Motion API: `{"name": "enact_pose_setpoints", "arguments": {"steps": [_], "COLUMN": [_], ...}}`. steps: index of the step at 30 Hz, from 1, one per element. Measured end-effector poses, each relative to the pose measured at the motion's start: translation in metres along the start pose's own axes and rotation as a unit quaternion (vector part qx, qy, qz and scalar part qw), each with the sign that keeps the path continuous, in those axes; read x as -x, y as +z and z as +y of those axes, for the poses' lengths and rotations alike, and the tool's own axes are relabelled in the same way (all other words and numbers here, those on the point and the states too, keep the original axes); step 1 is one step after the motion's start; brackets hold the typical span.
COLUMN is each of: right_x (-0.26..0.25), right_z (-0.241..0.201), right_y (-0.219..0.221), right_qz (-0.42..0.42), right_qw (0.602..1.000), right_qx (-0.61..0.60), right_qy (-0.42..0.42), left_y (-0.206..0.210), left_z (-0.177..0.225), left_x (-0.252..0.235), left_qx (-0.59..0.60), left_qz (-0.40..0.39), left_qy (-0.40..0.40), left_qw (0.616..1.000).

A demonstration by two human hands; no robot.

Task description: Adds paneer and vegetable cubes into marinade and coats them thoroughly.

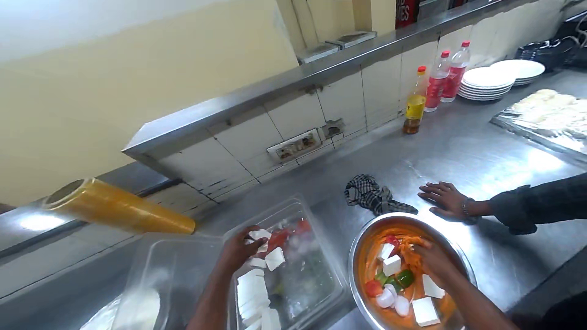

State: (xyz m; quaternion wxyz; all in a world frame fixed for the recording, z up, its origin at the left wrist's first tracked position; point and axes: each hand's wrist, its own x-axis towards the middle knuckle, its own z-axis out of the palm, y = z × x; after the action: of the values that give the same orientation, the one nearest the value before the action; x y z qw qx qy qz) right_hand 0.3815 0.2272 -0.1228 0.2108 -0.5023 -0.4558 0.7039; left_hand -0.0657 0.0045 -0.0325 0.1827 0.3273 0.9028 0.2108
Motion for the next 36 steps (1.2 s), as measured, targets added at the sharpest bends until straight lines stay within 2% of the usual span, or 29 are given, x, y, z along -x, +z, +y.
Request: {"name": "enact_pose_setpoints", "arguments": {"steps": [11, 15, 18, 20, 23, 28, 32, 36], "right_x": [0.005, 0.007, 0.006, 0.005, 0.002, 0.000, -0.002, -0.001], "right_z": [-0.006, -0.012, -0.012, -0.011, -0.012, -0.015, -0.015, -0.015], "right_y": [0.003, 0.000, -0.003, -0.005, -0.006, -0.009, -0.010, -0.009], "right_qz": [-0.010, -0.010, -0.010, -0.013, -0.009, -0.005, -0.003, -0.008], "right_qw": [1.000, 0.999, 0.998, 0.998, 0.997, 0.996, 0.995, 0.995], "right_qx": [-0.019, -0.045, -0.061, -0.065, -0.071, -0.090, -0.095, -0.100], "right_qy": [0.000, 0.004, 0.008, 0.002, -0.004, -0.003, 0.012, 0.020], "left_y": [0.008, 0.001, -0.007, -0.004, 0.029, 0.127, 0.186, 0.202], "left_z": [-0.001, 0.002, 0.036, 0.073, 0.136, 0.216, 0.238, 0.240], "left_x": [-0.009, -0.004, 0.014, 0.033, 0.070, 0.110, 0.111, 0.111], "left_qx": [-0.009, 0.004, -0.005, -0.002, 0.041, 0.167, 0.191, 0.250], "left_qz": [-0.015, 0.031, 0.078, 0.074, 0.005, -0.204, -0.214, -0.236], "left_qy": [-0.021, 0.014, 0.087, 0.142, 0.213, 0.311, 0.346, 0.272], "left_qw": [1.000, 0.999, 0.993, 0.987, 0.976, 0.913, 0.893, 0.899]}}
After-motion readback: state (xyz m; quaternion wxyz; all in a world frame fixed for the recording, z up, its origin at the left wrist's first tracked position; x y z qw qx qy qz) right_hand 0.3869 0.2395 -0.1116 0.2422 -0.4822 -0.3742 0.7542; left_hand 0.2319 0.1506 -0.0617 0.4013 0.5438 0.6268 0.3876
